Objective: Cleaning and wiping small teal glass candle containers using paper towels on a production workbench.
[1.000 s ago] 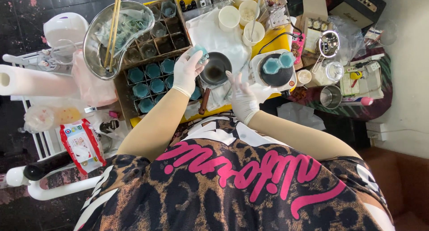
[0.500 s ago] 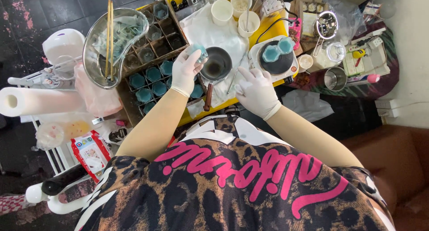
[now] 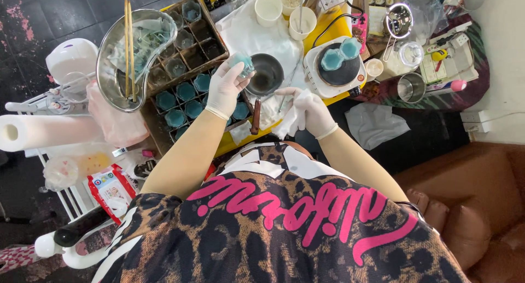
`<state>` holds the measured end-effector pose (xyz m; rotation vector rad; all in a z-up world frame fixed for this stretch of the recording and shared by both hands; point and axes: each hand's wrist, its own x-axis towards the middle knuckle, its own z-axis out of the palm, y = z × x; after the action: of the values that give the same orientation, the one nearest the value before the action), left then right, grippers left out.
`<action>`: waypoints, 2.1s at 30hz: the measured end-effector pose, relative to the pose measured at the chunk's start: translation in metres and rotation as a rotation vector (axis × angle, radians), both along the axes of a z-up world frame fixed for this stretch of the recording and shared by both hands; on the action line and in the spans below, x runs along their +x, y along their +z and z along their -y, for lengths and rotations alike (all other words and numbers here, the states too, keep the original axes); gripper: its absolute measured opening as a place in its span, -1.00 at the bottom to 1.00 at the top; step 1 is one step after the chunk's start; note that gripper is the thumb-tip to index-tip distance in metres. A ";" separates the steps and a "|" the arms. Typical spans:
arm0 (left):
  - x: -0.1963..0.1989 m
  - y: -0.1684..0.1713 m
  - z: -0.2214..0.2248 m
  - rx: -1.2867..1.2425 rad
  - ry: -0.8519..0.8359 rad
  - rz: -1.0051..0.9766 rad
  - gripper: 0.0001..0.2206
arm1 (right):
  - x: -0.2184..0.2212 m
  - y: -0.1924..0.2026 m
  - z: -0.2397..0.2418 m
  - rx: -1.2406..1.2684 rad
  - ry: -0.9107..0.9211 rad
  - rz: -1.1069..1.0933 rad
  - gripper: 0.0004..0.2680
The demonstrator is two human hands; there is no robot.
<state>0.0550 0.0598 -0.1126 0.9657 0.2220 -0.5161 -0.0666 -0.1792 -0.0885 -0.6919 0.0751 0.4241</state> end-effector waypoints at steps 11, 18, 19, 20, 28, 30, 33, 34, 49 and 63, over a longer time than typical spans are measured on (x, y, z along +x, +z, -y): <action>-0.022 0.009 -0.013 0.086 -0.172 0.338 -0.49 | 0.005 0.050 -0.024 -1.383 -0.119 0.723 -0.84; -0.047 0.045 -0.020 0.284 -0.422 0.525 -0.31 | 0.008 0.065 -0.032 -1.654 -0.199 1.053 -0.83; -0.049 0.053 -0.020 0.335 -0.431 0.528 -0.29 | 0.007 0.067 -0.034 -1.761 -0.208 1.145 -0.83; -0.049 0.061 -0.020 0.385 -0.439 0.533 -0.28 | 0.007 0.068 -0.035 -1.868 -0.221 1.240 -0.84; -0.053 0.087 -0.026 0.486 -0.393 0.640 -0.21 | 0.000 0.059 -0.039 -2.038 -0.257 1.350 -0.83; -0.054 0.088 -0.026 0.498 -0.393 0.637 -0.21 | -0.001 0.058 -0.040 -2.053 -0.253 1.376 -0.83; -0.053 0.090 -0.026 0.549 -0.374 0.599 -0.23 | -0.002 0.060 -0.041 -2.070 -0.205 1.363 -0.85; -0.053 0.092 -0.026 0.589 -0.360 0.599 -0.23 | -0.003 0.062 -0.042 -2.085 -0.194 1.404 -0.85; -0.045 0.083 -0.026 0.579 -0.206 0.585 -0.32 | -0.011 0.070 -0.042 -1.961 -0.174 1.292 -0.83; -0.066 0.105 -0.032 0.454 -0.210 0.972 -0.46 | -0.014 0.064 -0.025 -1.032 -0.243 0.307 -0.91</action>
<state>-0.0114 0.0920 -0.0076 1.5865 -0.6701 -0.1347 -0.0807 -0.1543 -0.0248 -1.7352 0.0844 0.0056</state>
